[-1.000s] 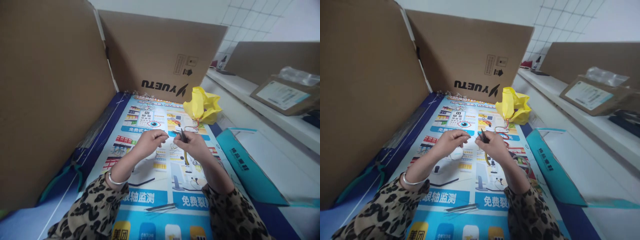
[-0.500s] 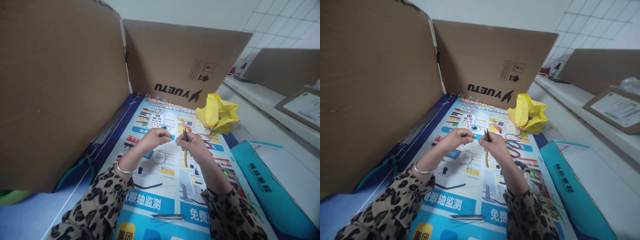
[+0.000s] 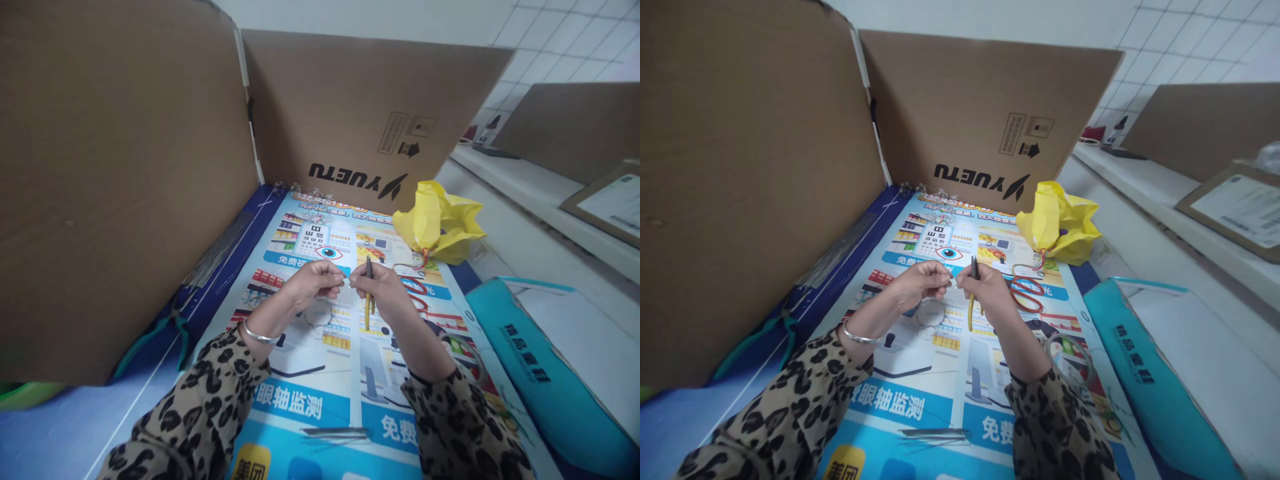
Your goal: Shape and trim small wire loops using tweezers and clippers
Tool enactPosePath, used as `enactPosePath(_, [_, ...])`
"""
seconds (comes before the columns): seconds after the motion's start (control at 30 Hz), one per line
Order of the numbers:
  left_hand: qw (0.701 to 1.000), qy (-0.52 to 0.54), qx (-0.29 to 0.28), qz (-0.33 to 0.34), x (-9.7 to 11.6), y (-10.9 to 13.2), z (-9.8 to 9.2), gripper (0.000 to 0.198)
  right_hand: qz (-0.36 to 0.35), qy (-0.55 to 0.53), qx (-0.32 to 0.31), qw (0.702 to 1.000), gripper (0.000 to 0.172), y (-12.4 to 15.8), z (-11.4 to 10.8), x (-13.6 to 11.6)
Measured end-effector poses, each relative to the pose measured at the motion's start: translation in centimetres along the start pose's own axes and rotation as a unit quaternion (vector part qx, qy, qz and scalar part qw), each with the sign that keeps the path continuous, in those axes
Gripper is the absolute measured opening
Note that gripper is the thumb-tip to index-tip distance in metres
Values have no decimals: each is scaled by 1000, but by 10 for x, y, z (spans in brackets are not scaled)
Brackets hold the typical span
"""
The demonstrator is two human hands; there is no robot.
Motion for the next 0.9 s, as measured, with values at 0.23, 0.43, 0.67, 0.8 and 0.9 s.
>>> enactPosePath(0.23, [1000,5,-12,16,-5,-4,1,29,-6,8,15,1000,14,-1,-1,10])
enactPosePath(0.43, [1000,-12,1,27,-7,-6,1,29,-13,29,17,999,14,-1,-1,8])
enactPosePath(0.67, [974,-184,64,118,9,1,3,19,-30,103,3,994,14,0,-2,1])
enactPosePath(0.8, [968,-216,66,114,4,1,12,23,-44,135,0,990,15,2,3,-1])
enactPosePath(0.9, [974,-173,92,117,-1,-2,14,23,-53,150,8,987,17,3,8,-4])
Point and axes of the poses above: each hand's wrist, its own y-axis away from the middle knuckle, its own z-axis out of the palm, x = y × z, the point moved 4 cm from there along -y, towards the middle knuckle, and after that the axes turned 13 degrees about -z, right-handed, at the moved point
